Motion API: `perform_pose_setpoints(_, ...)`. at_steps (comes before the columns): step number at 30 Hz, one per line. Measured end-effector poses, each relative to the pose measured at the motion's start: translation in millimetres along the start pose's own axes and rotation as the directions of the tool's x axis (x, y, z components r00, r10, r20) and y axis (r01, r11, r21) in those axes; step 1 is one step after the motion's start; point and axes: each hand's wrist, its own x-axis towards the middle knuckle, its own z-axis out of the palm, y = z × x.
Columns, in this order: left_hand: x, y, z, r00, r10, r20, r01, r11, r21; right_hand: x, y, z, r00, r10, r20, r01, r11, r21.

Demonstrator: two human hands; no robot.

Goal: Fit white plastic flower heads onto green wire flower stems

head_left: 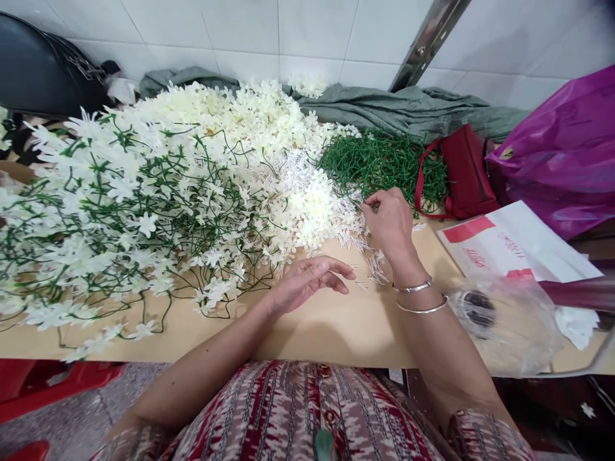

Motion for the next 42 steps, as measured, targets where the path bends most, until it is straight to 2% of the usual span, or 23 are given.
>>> perform_pose_setpoints(5, -0.4, -1.0, -1.7, 0.999, 0.029, -0.025, -0.029, 1.000, -0.003, -4.7, 17.0, -29.6, 0.995, 0.012, -0.097, -0.007, 0.999, 0.045)
perform_pose_setpoints(8, -0.3, -2.1, -1.5, 0.998, 0.038, -0.041, -0.037, 0.999, 0.014, -24.6, 16.8, -52.7, 0.972, -0.069, -0.226, 0.100, 0.986, 0.130)
perform_pose_setpoints(10, 0.1, -2.5, 0.1, 0.995, 0.052, -0.085, -0.049, 0.998, 0.040, -46.1, 7.8, -61.8, 0.955, -0.156, -0.252, 0.201, 0.965, 0.167)
perform_pose_setpoints(12, 0.9, -3.2, 2.4, 0.987, 0.085, -0.139, -0.076, 0.995, 0.064, -71.5, -5.0, -63.6, 0.929, -0.326, -0.174, 0.357, 0.913, 0.199)
perform_pose_setpoints(14, 1.8, -4.4, 4.5, 0.978, 0.119, -0.174, -0.105, 0.991, 0.088, -96.8, -16.8, -59.0, 0.867, -0.496, -0.038, 0.495, 0.853, 0.163)
perform_pose_setpoints(15, 2.1, -5.3, 5.0, 0.973, 0.135, -0.186, -0.117, 0.988, 0.104, -107.9, -21.1, -55.2, 0.834, -0.551, 0.024, 0.544, 0.829, 0.128)
perform_pose_setpoints(17, 2.2, -7.2, 5.1, 0.966, 0.158, -0.203, -0.130, 0.981, 0.145, -125.1, -26.3, -46.8, 0.809, -0.575, 0.119, 0.565, 0.818, 0.108)
perform_pose_setpoints(20, 0.8, -8.5, 3.4, 0.964, 0.165, -0.209, -0.125, 0.973, 0.193, -137.9, -28.1, -36.7, 0.809, -0.565, 0.160, 0.553, 0.825, 0.117)
perform_pose_setpoints(25, -0.8, -5.3, 2.1, 0.967, 0.176, -0.183, -0.112, 0.943, 0.314, -142.8, -32.0, -28.1, 0.873, -0.488, 0.020, 0.478, 0.862, 0.167)
perform_pose_setpoints(28, -0.3, -4.5, 2.3, 0.962, 0.192, -0.195, -0.105, 0.917, 0.385, -144.5, -36.1, -26.9, 0.907, -0.421, -0.012, 0.413, 0.882, 0.228)
perform_pose_setpoints(32, 0.4, -6.7, 3.1, 0.945, 0.200, -0.258, -0.103, 0.933, 0.346, -136.1, -34.5, -36.4, 0.956, -0.287, 0.058, 0.225, 0.847, 0.482)
perform_pose_setpoints(34, 0.6, -7.9, 3.4, 0.942, 0.192, -0.274, -0.101, 0.944, 0.315, -123.8, -27.4, -45.3, 0.982, -0.183, 0.046, 0.127, 0.822, 0.555)
perform_pose_setpoints(37, 1.1, -8.3, 3.5, 0.943, 0.195, -0.270, -0.114, 0.950, 0.290, -98.3, -10.8, -57.1, 0.995, -0.056, -0.088, 0.088, 0.902, 0.423)
perform_pose_setpoints(39, 1.4, -7.4, 3.8, 0.941, 0.205, -0.271, -0.122, 0.948, 0.293, -81.6, -1.0, -59.5, 0.997, -0.050, -0.056, 0.064, 0.948, 0.313)
perform_pose_setpoints(42, 1.5, -5.1, 5.9, 0.938, 0.201, -0.282, -0.103, 0.940, 0.326, -63.8, 4.8, -50.6, 0.993, -0.113, 0.043, 0.099, 0.964, 0.248)
